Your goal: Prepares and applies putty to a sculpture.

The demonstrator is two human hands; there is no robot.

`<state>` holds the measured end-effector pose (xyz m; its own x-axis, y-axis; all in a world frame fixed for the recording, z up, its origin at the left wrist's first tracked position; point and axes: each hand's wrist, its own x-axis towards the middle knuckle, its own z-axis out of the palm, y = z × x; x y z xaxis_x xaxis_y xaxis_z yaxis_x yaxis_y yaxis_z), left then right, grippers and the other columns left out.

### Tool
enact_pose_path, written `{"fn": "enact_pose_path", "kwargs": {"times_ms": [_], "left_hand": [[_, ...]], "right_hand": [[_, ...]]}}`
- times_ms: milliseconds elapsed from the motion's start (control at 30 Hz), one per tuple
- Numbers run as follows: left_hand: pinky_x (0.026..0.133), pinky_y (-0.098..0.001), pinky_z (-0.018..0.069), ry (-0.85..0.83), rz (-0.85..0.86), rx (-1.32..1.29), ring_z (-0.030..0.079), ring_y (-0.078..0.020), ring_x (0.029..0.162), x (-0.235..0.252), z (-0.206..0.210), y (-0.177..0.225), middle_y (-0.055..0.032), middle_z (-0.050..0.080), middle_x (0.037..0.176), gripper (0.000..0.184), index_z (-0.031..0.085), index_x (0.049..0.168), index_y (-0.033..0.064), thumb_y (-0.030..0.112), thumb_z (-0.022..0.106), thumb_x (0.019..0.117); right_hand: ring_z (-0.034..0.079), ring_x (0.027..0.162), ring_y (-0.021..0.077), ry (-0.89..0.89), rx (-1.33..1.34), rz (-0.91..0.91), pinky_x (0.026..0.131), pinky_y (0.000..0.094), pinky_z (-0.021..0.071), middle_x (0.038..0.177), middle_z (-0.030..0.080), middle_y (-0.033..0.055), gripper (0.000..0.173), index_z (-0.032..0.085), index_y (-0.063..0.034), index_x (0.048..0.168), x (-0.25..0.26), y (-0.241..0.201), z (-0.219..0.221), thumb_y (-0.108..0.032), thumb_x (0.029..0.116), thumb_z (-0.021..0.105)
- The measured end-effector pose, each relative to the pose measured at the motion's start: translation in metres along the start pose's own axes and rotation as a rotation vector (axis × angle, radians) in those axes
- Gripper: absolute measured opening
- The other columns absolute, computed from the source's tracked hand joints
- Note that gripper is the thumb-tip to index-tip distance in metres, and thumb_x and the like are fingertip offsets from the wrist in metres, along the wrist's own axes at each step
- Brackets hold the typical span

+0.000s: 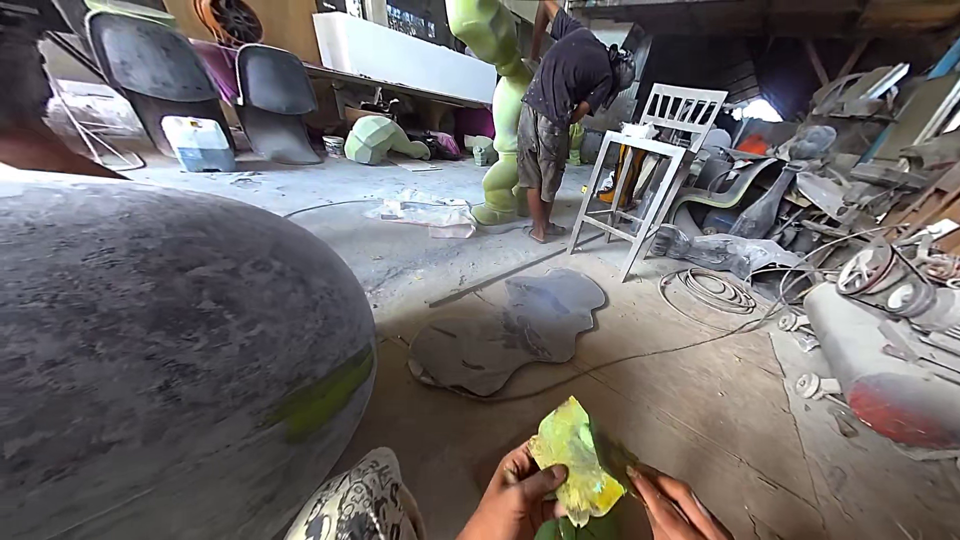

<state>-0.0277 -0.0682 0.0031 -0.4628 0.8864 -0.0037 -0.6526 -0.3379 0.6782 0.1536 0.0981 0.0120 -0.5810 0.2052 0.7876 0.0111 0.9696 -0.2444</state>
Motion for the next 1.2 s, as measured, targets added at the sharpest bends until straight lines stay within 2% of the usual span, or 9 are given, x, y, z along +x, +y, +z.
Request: {"fn": "enact_pose_path", "kwargs": {"times_ms": [167, 267, 367, 467, 600, 733, 833, 933, 1200], "left_hand": [[0.084, -0.0476, 0.0623, -0.071, -0.019, -0.078, 0.073, -0.0299, 0.096, 0.003, -0.007, -0.011, -0.0211, 0.071, 0.112, 0.027, 0.058, 0.126, -0.0018, -0.003, 0.057, 0.0986], [0.085, -0.0492, 0.0616, -0.053, -0.005, -0.136, 0.073, -0.0316, 0.098, 0.004, -0.005, -0.012, -0.0225, 0.070, 0.114, 0.028, 0.056, 0.126, -0.0020, -0.004, 0.057, 0.0981], [0.086, -0.0495, 0.0616, 0.021, 0.107, -0.144, 0.073, -0.0332, 0.098, 0.005, 0.001, 0.000, -0.0247, 0.069, 0.115, 0.030, 0.054, 0.128, -0.0039, -0.005, 0.056, 0.0988], [0.087, -0.0490, 0.0623, 0.089, 0.252, 0.099, 0.072, -0.0332, 0.099, 0.006, -0.003, 0.001, -0.0238, 0.069, 0.115, 0.031, 0.054, 0.130, -0.0068, -0.004, 0.058, 0.0992], [0.083, -0.0400, 0.0646, -0.185, 0.362, 0.687, 0.074, -0.0215, 0.093, 0.010, -0.015, -0.007, -0.0112, 0.074, 0.107, 0.025, 0.061, 0.126, -0.0024, 0.002, 0.058, 0.1010], [0.088, -0.0370, 0.0612, -0.441, 0.187, 0.892, 0.072, -0.0149, 0.095, 0.011, -0.027, -0.006, -0.0075, 0.074, 0.106, 0.022, 0.064, 0.121, 0.0001, 0.003, 0.061, 0.0994], [0.085, -0.0411, 0.0637, -0.190, 0.049, 0.605, 0.074, -0.0227, 0.097, 0.014, -0.021, 0.001, -0.0127, 0.073, 0.110, 0.025, 0.063, 0.124, -0.0009, 0.002, 0.059, 0.0992], [0.085, -0.0475, 0.0620, -0.037, -0.028, 0.062, 0.073, -0.0298, 0.097, 0.012, -0.008, 0.009, -0.0202, 0.070, 0.114, 0.028, 0.057, 0.127, -0.0029, -0.001, 0.058, 0.0989], [0.082, -0.0464, 0.0626, -0.008, 0.022, -0.034, 0.073, -0.0308, 0.096, 0.016, -0.017, -0.003, -0.0225, 0.070, 0.114, 0.030, 0.055, 0.128, -0.0035, -0.002, 0.058, 0.0982]], "right_hand": [[0.070, 0.097, 0.0126, -0.122, -0.068, 0.056, 0.086, 0.0241, 0.0581, 0.106, 0.072, 0.0100, 0.030, 0.076, -0.0126, 0.121, -0.005, 0.024, 0.005, -0.005, 0.0993, 0.057], [0.068, 0.092, 0.0165, -0.178, -0.100, 0.124, 0.081, 0.0303, 0.0593, 0.101, 0.070, 0.0096, 0.029, 0.079, -0.0154, 0.113, -0.016, 0.039, 0.008, -0.006, 0.0960, 0.058], [0.068, 0.096, 0.0112, 0.108, 0.235, 0.426, 0.086, 0.0300, 0.0594, 0.106, 0.070, 0.0084, 0.023, 0.068, 0.0067, 0.117, -0.023, 0.032, 0.003, -0.002, 0.0988, 0.055], [0.072, 0.086, 0.0080, 0.367, 0.688, 0.747, 0.076, 0.0292, 0.0636, 0.104, 0.073, -0.0010, 0.030, 0.054, 0.0004, 0.134, -0.010, 0.004, 0.000, -0.003, 0.1042, 0.049], [0.068, 0.069, 0.0141, 0.097, 0.576, 0.894, 0.060, 0.0303, 0.0592, 0.092, 0.072, 0.0109, 0.027, 0.065, 0.0070, 0.123, -0.010, -0.012, 0.018, -0.003, 0.0973, 0.061], [0.067, 0.065, 0.0147, 0.132, 0.459, 0.757, 0.057, 0.0305, 0.0594, 0.089, 0.073, 0.0086, 0.026, 0.068, 0.0038, 0.119, 0.002, -0.011, 0.025, -0.005, 0.0954, 0.064], [0.069, 0.091, 0.0073, 0.114, 0.214, 0.291, 0.080, 0.0239, 0.0604, 0.099, 0.071, 0.0046, 0.017, 0.075, -0.0047, 0.109, 0.006, -0.009, 0.017, -0.012, 0.0982, 0.064], [0.067, 0.116, 0.0144, 0.001, 0.012, -0.029, 0.100, 0.0283, 0.0566, 0.113, 0.073, 0.0080, 0.028, 0.077, -0.0174, 0.119, 0.004, 0.003, 0.012, -0.008, 0.1006, 0.059], [0.070, 0.095, 0.0128, -0.191, -0.058, 0.040, 0.084, 0.0254, 0.0590, 0.107, 0.072, 0.0088, 0.032, 0.075, -0.0149, 0.125, 0.009, 0.021, 0.013, -0.007, 0.1004, 0.056]]}}
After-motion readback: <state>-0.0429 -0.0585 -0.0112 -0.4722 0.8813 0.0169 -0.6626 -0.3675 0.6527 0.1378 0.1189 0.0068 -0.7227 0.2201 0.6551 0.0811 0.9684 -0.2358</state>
